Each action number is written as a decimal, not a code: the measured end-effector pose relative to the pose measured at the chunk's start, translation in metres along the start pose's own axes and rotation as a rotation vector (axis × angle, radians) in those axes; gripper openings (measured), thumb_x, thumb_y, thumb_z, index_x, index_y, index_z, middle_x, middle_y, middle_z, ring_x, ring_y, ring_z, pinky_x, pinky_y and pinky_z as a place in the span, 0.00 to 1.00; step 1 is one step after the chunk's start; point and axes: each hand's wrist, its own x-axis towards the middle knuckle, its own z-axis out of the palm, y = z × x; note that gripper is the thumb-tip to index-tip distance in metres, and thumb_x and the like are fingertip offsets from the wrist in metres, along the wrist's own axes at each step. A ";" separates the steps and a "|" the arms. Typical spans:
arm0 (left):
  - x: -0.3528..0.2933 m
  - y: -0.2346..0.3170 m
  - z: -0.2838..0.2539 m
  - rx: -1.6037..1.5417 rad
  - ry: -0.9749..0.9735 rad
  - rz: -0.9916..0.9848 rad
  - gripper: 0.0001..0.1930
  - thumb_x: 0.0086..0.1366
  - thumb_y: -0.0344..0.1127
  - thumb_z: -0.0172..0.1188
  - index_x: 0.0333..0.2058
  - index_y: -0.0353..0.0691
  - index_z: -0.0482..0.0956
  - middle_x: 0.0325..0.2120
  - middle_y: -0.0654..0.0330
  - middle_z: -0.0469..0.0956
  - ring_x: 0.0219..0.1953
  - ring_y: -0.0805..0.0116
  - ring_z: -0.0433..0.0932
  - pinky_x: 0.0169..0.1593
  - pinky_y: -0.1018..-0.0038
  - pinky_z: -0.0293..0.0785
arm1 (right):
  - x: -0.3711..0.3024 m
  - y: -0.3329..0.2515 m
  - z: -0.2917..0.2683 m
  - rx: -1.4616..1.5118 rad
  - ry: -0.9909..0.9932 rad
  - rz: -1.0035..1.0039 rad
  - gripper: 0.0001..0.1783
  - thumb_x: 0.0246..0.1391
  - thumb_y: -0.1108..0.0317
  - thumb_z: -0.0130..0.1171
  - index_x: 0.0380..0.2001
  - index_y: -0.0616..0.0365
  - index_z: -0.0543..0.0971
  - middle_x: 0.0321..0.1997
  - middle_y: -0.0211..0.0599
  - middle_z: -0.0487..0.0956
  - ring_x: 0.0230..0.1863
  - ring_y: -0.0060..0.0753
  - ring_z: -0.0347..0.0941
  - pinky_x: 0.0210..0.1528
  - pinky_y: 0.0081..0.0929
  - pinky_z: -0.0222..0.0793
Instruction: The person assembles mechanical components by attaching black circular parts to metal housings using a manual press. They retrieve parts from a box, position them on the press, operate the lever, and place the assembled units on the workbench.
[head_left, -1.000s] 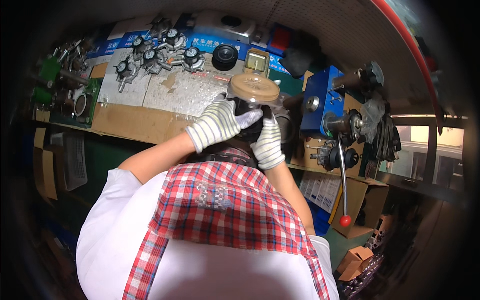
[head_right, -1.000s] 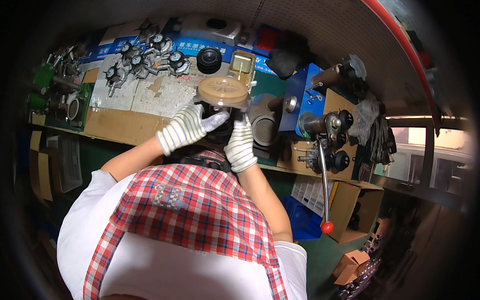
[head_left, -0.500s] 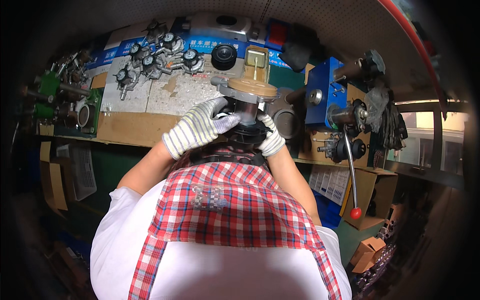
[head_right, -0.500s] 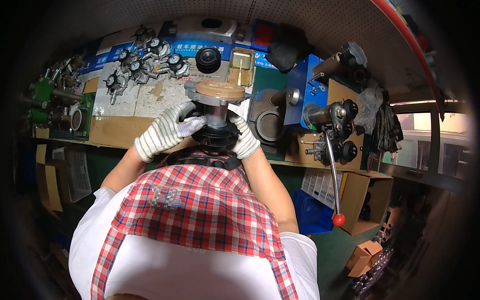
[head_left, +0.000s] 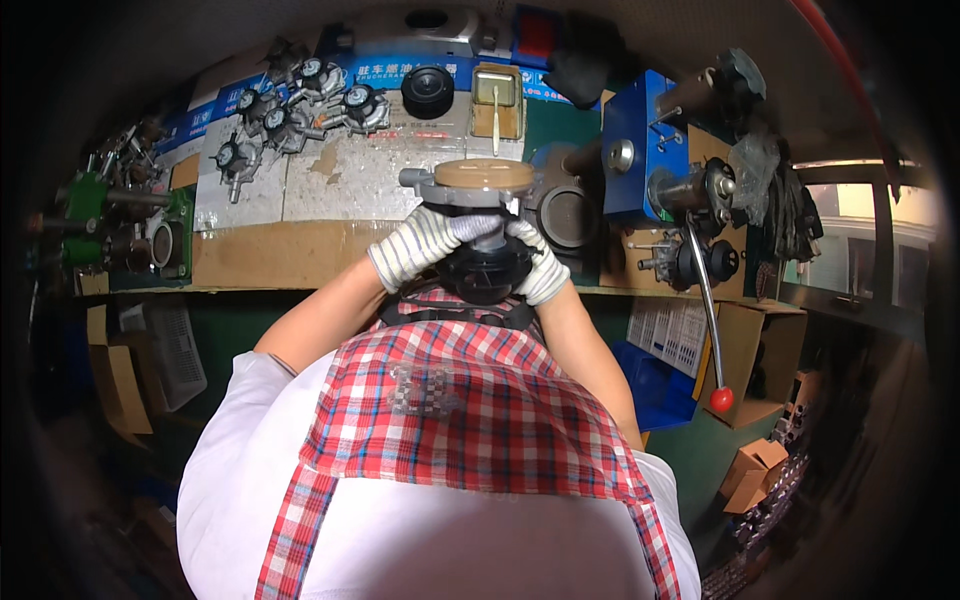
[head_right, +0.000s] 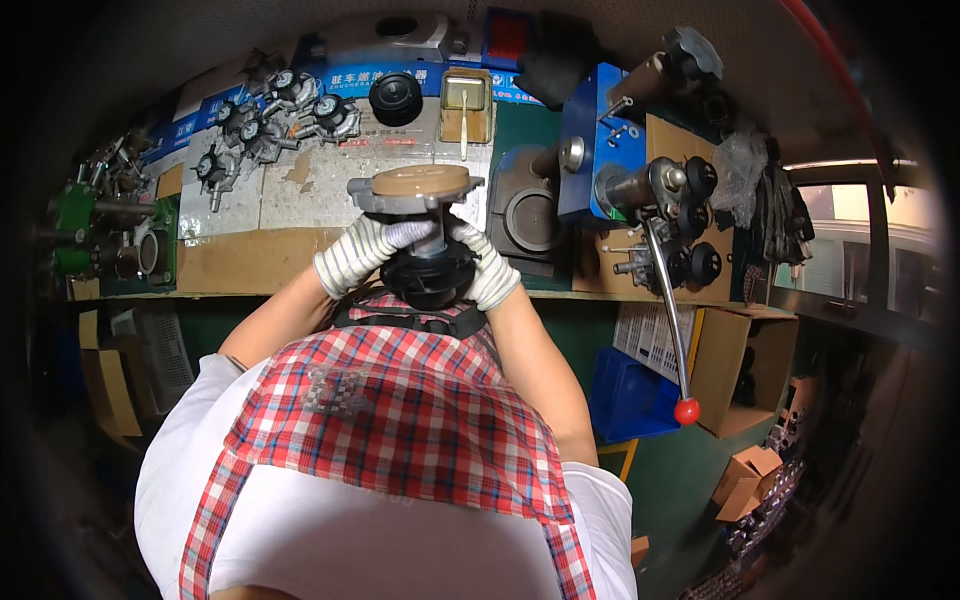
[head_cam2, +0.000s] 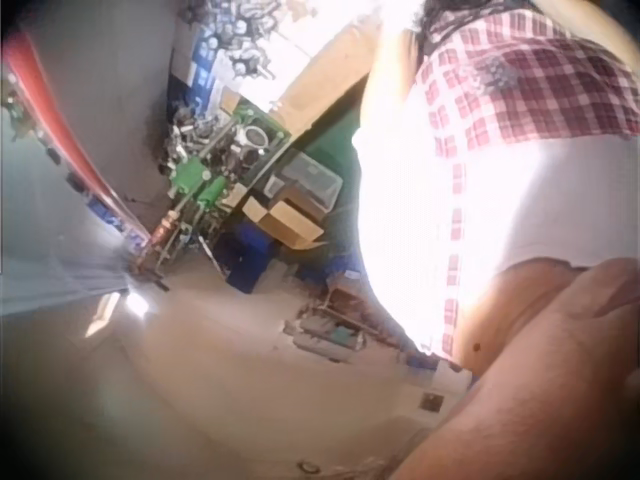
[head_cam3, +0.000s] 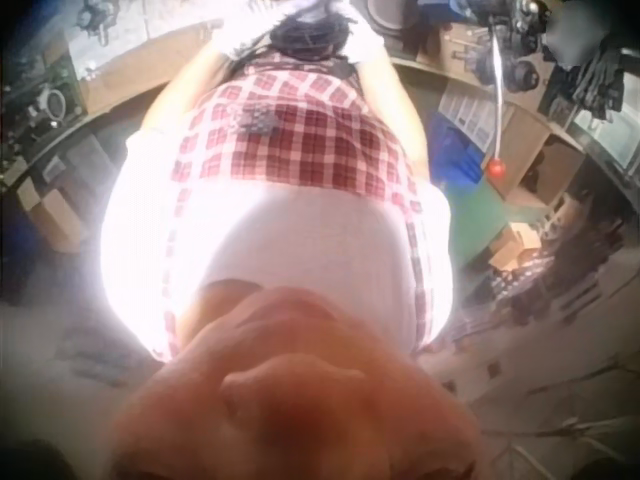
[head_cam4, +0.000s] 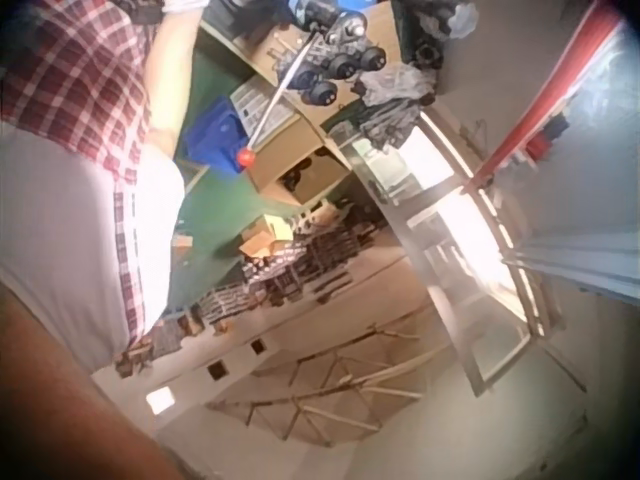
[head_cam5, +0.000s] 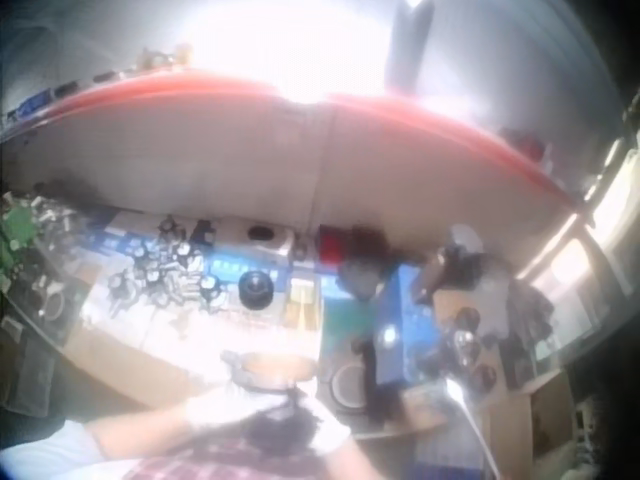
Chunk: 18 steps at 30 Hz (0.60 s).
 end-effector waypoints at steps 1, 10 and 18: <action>0.001 -0.001 0.001 -0.027 0.033 -0.028 0.32 0.61 0.47 0.71 0.58 0.37 0.72 0.51 0.60 0.78 0.53 0.70 0.75 0.56 0.70 0.72 | -0.003 -0.001 0.008 -0.005 0.044 -0.002 0.41 0.58 0.46 0.63 0.65 0.60 0.65 0.61 0.50 0.75 0.60 0.48 0.74 0.65 0.50 0.70; 0.007 0.008 -0.001 0.100 0.099 -0.090 0.29 0.61 0.46 0.71 0.55 0.36 0.74 0.46 0.60 0.81 0.46 0.71 0.80 0.51 0.72 0.76 | -0.043 0.007 0.038 -1.046 0.239 -0.525 0.71 0.40 0.24 0.65 0.74 0.59 0.47 0.74 0.53 0.55 0.72 0.47 0.56 0.72 0.41 0.53; 0.002 0.007 0.002 -0.009 0.053 -0.004 0.30 0.62 0.43 0.71 0.57 0.36 0.72 0.46 0.54 0.83 0.48 0.68 0.81 0.53 0.70 0.78 | -0.046 0.009 0.034 -0.973 0.305 -0.559 0.70 0.40 0.27 0.68 0.73 0.60 0.48 0.73 0.55 0.57 0.73 0.45 0.55 0.70 0.35 0.56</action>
